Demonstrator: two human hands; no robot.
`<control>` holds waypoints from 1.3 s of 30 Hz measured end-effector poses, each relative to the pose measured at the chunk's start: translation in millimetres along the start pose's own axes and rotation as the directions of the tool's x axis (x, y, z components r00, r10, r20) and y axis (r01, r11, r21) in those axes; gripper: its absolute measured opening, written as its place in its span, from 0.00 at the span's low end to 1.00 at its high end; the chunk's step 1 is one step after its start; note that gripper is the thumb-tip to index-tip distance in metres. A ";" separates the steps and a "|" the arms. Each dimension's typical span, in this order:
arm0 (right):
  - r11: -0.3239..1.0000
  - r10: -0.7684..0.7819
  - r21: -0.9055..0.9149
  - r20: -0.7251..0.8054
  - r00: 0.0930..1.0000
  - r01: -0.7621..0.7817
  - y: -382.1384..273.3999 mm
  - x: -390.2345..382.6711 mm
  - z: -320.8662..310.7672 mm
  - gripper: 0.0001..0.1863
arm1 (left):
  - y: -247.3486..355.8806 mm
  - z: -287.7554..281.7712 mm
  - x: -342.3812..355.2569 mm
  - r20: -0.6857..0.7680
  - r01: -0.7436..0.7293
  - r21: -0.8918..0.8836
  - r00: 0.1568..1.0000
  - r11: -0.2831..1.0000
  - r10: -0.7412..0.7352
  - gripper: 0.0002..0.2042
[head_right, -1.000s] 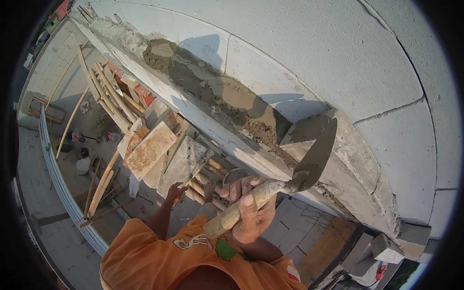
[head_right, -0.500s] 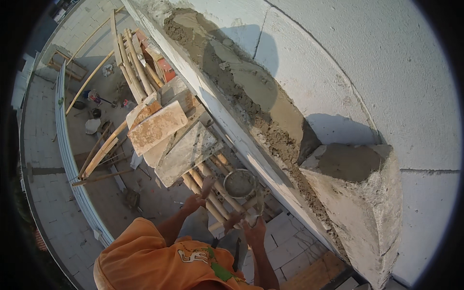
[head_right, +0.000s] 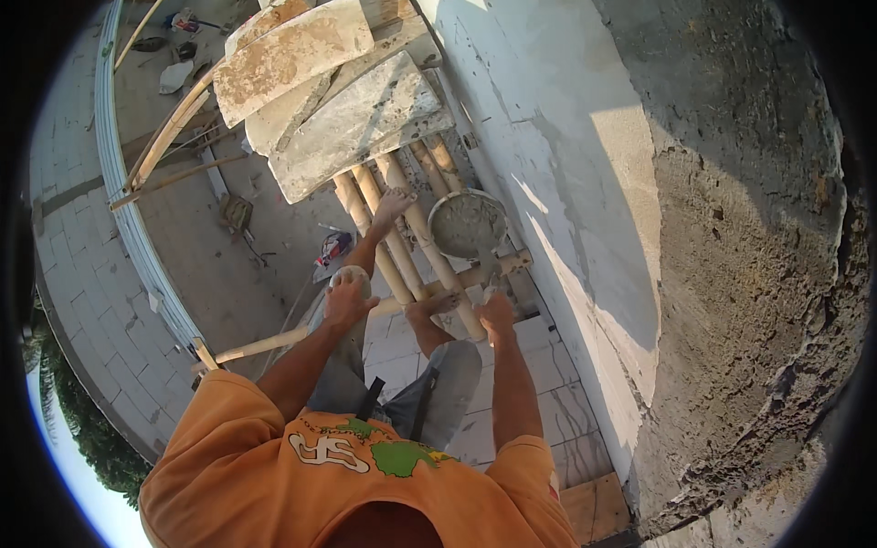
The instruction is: The person applies mortar to a block wall using a trowel and then places a stone block onto the mortar.
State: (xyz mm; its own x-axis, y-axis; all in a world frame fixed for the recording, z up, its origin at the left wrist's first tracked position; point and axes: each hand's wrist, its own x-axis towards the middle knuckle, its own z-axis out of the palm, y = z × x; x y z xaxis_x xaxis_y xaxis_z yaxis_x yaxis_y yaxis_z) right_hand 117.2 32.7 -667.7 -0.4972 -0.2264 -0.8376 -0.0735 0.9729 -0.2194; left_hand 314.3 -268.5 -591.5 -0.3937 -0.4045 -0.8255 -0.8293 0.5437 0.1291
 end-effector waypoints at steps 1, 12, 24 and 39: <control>0.996 -0.039 0.075 -0.015 0.999 0.040 7.6 16.6 14.2 0.23 | 2.5 -1.3 -1.3 -0.021 -0.014 0.018 1.000 1.000 0.014 0.35; 0.990 0.142 -0.010 -0.073 0.987 -0.143 4.1 177.4 109.2 0.19 | -19.9 31.8 -4.5 -0.163 -0.045 0.026 0.985 0.999 0.049 0.36; 0.767 0.295 0.586 0.037 0.955 -0.260 -6.3 270.7 163.5 0.17 | -21.7 37.0 -4.1 -0.189 -0.080 0.089 0.977 0.993 0.096 0.35; 0.954 -0.043 0.272 -0.297 0.954 0.128 54.9 155.5 115.4 0.23 | -16.2 31.2 4.4 -0.208 -0.126 0.103 0.967 0.987 0.146 0.36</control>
State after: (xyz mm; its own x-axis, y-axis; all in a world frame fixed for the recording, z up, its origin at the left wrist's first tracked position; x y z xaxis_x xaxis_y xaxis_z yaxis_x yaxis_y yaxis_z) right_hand 135.6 45.5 -867.7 -0.7279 -0.2437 -0.6409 0.1018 0.8859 -0.4526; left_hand 338.4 -256.2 -614.4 -0.5840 -0.4652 -0.6652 -0.7275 0.6634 0.1748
